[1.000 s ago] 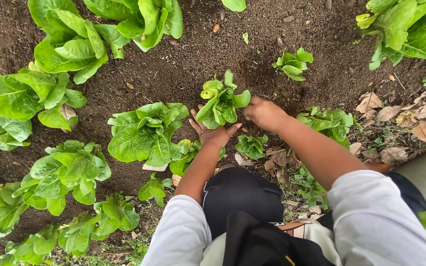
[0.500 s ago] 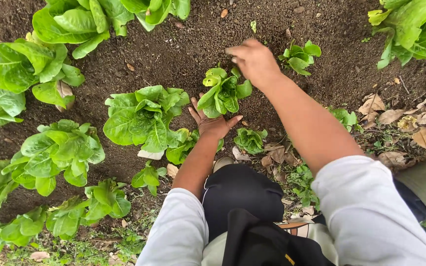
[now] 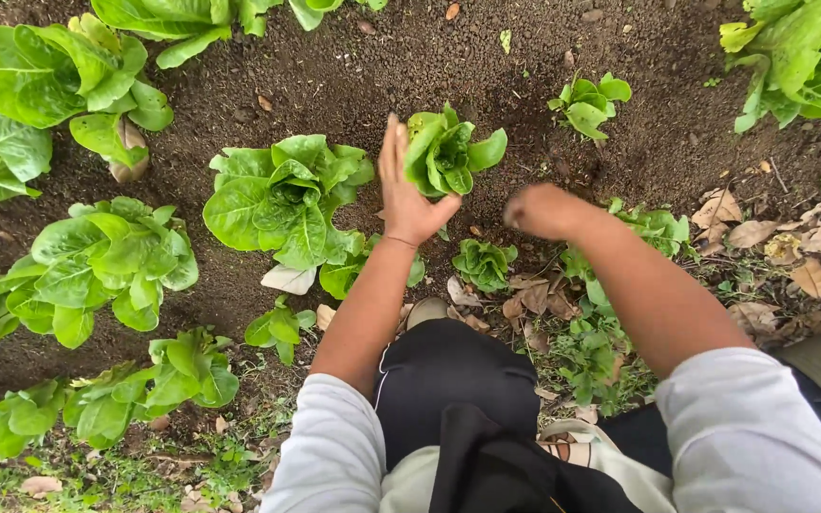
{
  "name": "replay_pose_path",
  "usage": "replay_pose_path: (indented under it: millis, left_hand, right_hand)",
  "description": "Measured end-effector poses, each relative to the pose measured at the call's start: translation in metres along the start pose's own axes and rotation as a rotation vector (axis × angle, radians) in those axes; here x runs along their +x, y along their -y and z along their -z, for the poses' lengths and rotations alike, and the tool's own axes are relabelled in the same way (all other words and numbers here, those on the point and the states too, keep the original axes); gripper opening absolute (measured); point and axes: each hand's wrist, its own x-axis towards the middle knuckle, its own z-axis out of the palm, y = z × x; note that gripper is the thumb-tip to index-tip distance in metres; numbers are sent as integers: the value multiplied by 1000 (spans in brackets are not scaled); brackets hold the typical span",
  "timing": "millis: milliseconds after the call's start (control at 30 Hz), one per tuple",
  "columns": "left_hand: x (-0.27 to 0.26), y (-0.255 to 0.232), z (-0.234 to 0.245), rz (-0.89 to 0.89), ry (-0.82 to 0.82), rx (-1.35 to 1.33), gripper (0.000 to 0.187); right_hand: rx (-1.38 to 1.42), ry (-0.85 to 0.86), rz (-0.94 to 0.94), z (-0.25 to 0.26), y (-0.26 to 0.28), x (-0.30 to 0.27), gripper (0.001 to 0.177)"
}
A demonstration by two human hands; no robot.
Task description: The person weeds a garden bed by hand, pulling small unwanted plants from the soil around rows of green leafy vegetables. The person moves along the rows, clearing the area between the crops and discarding the weeds to the side.
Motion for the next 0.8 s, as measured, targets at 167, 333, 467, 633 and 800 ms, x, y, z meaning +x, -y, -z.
replay_pose_path:
  millis: [167,333,467,633,800]
  left_hand:
    - [6,-36,-2,-212,511,70,70]
    - [-10,-27,-8,-351,383,78,63]
    - [-13,-27,0,-351,431,92,67]
    - [-36,-10,-11,-365,507,170,59]
    - [-44,-10,-15,-391,552,259,67]
  right_hand:
    - [-17,57,-259,4,-25,-36,33]
    - [161,-541,24,42,14,18,21]
    - [-57,-380,110,29,56,95,40]
    - [-468,-257,-68,-5,103,114,58]
    - [-633,-484,146,-32,84,128,11]
